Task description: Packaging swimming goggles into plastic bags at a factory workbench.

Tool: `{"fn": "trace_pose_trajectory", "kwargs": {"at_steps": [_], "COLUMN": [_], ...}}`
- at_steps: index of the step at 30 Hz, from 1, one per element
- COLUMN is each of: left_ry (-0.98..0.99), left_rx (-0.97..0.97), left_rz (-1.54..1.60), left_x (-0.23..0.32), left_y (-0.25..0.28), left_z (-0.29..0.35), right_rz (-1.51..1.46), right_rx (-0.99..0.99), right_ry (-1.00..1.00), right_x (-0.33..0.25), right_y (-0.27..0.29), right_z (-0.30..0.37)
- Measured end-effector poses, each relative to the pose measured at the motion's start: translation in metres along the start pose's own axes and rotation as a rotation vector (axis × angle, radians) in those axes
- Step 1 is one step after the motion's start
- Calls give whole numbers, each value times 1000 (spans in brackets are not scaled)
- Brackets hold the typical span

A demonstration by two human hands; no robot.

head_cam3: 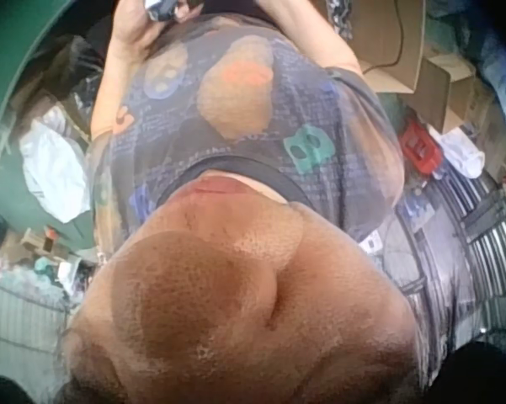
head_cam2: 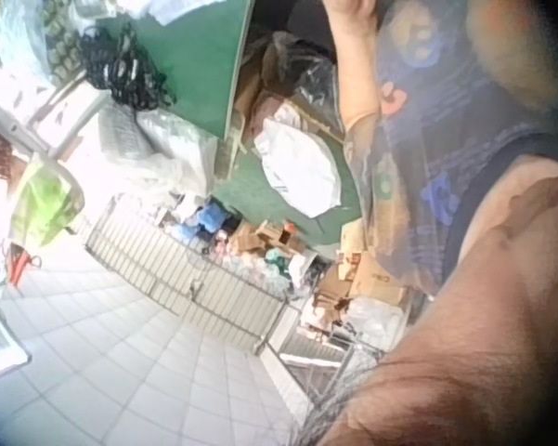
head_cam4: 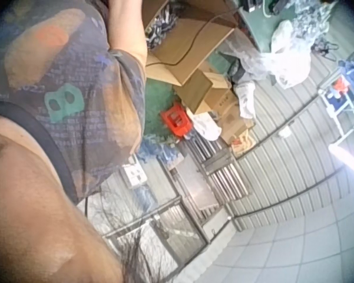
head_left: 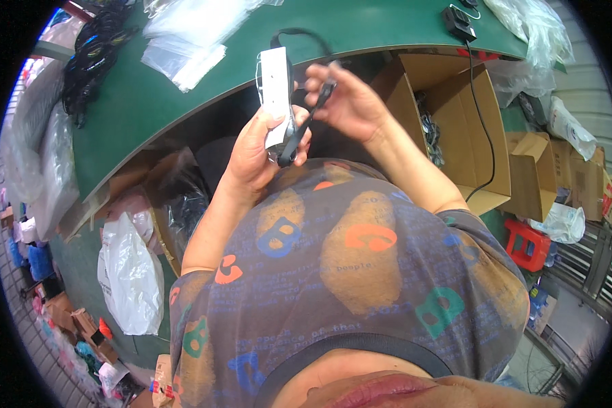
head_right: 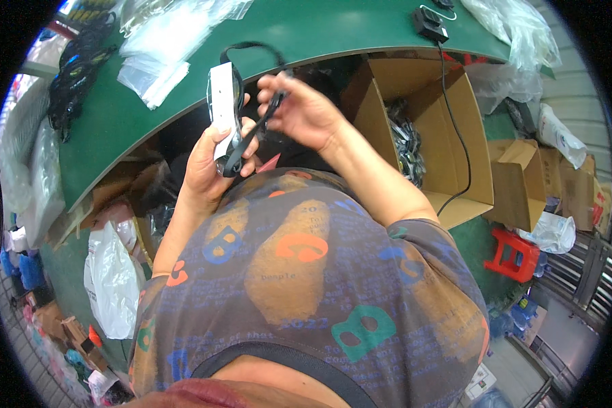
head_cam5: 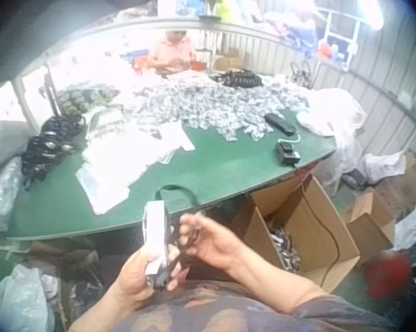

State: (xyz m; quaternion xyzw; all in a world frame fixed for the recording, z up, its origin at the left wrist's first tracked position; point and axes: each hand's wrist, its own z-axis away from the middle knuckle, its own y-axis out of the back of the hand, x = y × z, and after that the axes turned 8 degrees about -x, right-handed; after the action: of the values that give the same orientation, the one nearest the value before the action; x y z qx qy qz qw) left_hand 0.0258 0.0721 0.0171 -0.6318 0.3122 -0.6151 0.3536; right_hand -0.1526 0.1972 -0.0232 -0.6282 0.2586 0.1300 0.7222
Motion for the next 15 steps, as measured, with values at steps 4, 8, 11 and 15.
{"fn": "trace_pose_trajectory", "kwargs": {"at_steps": [4, 8, 11, 15], "left_ry": [-26, 25, 43, 109], "left_rx": [64, 108, 126, 105], "left_rz": [-61, -78, -152, -178], "left_x": [-2, -11, -12, -14], "left_y": [10, 6, -12, -11], "left_z": [3, 5, 1, -2], "right_rz": [51, 729, 1115, 1398], "right_rx": [-221, -72, -46, 126], "right_ry": [145, 288, 499, 511], "right_x": [-63, -79, -66, -51], "right_y": [0, -36, -36, -35], "right_z": [-1, -14, -37, -49]}}
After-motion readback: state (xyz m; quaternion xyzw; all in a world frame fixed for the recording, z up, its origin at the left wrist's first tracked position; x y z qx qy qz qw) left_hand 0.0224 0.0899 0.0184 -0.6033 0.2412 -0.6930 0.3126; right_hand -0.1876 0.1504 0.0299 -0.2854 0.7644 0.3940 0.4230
